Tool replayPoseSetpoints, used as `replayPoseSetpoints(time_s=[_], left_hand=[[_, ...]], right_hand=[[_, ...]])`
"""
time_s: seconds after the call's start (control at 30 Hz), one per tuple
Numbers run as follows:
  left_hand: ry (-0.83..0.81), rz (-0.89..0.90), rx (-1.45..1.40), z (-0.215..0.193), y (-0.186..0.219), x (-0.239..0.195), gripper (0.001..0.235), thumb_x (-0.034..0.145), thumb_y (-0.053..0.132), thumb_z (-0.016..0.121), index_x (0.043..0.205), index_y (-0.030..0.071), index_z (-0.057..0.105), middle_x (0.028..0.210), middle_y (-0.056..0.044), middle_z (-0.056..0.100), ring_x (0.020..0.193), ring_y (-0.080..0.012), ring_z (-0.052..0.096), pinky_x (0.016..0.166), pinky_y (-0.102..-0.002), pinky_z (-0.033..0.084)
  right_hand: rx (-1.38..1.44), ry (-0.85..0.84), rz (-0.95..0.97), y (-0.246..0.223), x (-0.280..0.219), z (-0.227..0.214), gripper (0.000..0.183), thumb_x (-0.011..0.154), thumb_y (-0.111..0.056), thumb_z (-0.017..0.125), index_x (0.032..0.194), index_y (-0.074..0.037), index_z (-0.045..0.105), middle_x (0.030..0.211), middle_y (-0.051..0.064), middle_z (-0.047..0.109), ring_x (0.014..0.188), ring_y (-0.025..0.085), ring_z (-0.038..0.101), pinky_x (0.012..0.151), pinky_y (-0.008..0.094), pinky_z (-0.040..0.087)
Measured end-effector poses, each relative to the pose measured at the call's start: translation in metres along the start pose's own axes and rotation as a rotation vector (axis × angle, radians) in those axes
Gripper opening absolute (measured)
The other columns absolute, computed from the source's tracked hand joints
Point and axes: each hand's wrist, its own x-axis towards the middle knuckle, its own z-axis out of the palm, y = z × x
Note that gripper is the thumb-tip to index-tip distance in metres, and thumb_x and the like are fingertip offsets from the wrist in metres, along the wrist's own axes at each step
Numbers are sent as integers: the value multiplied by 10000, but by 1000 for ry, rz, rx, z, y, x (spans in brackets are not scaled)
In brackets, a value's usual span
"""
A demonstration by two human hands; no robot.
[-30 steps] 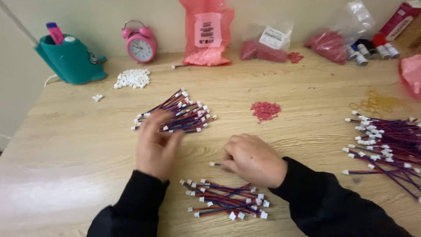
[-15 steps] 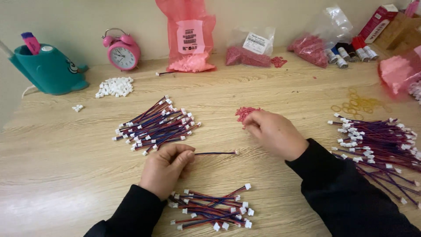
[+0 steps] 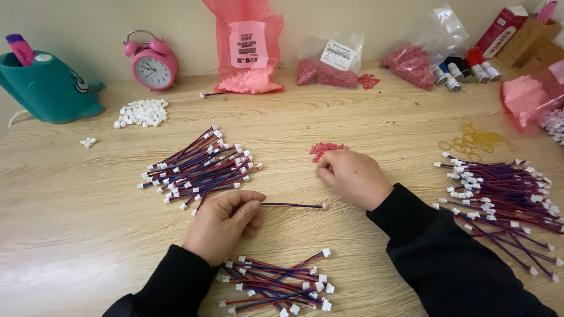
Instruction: Assembling small electronic wire harnesses by inserting wires into plastic connectors
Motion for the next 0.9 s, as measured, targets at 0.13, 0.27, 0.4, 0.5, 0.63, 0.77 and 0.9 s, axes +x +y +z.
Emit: replayPoseSetpoints(time_s=[0.13,0.27,0.4,0.5,0.63,0.77,0.9], left_hand=[[33,-19,-8,3,-3,0,163,928,46,586,1046,-1,688,689,-112,642,543,-156,548,516,-249,487],[171,26,-47,13,-12,-3,123,909,62,619,987,16,703,654,-96,655,512,-138,558,493,-237,491],[229,-2,-126,25,-14,-8,131,913,59,615,997,3,699,647,-106,627,519,-152,539,488,-243,480],[247,-37,-39,25,-6,-7,156,907,96,624,1014,46,726,665,-72,651,522,-134,578,495,-236,508],[284,75,35,15,-21,17,173,883,100,663,1027,52,746,644,-85,674,558,-131,647,519,-234,575],[297,68,137,9,-12,28,164,854,164,713,1001,167,786,699,-59,740,602,-107,706,548,-208,588],[243,-8,-303,16,-6,20,247,866,3,645,1099,-7,725,820,-162,725,715,-177,708,694,-294,625]], right_hand=[[-39,-55,52,-14,-5,-10,195,854,-333,477,789,-226,626,891,-58,715,866,253,651,770,453,460],[218,67,-6,-14,-9,-14,131,833,-257,553,777,-161,623,801,-7,681,751,188,603,693,370,431],[594,150,-75,-18,-18,-20,58,821,-106,658,779,-130,626,684,-47,623,610,63,515,592,233,415],[877,48,-66,-25,-21,-25,56,875,-56,652,929,-48,640,973,36,671,605,91,590,568,209,547],[1070,42,-131,-45,-30,-34,145,871,-7,639,999,29,698,638,101,674,578,128,623,577,244,541],[1115,-34,-170,-61,-24,-38,118,881,-28,638,956,35,704,620,127,690,576,149,638,574,258,560],[1132,-84,-183,-72,-13,-28,113,923,-82,619,970,10,665,650,100,667,618,128,617,591,223,541]])
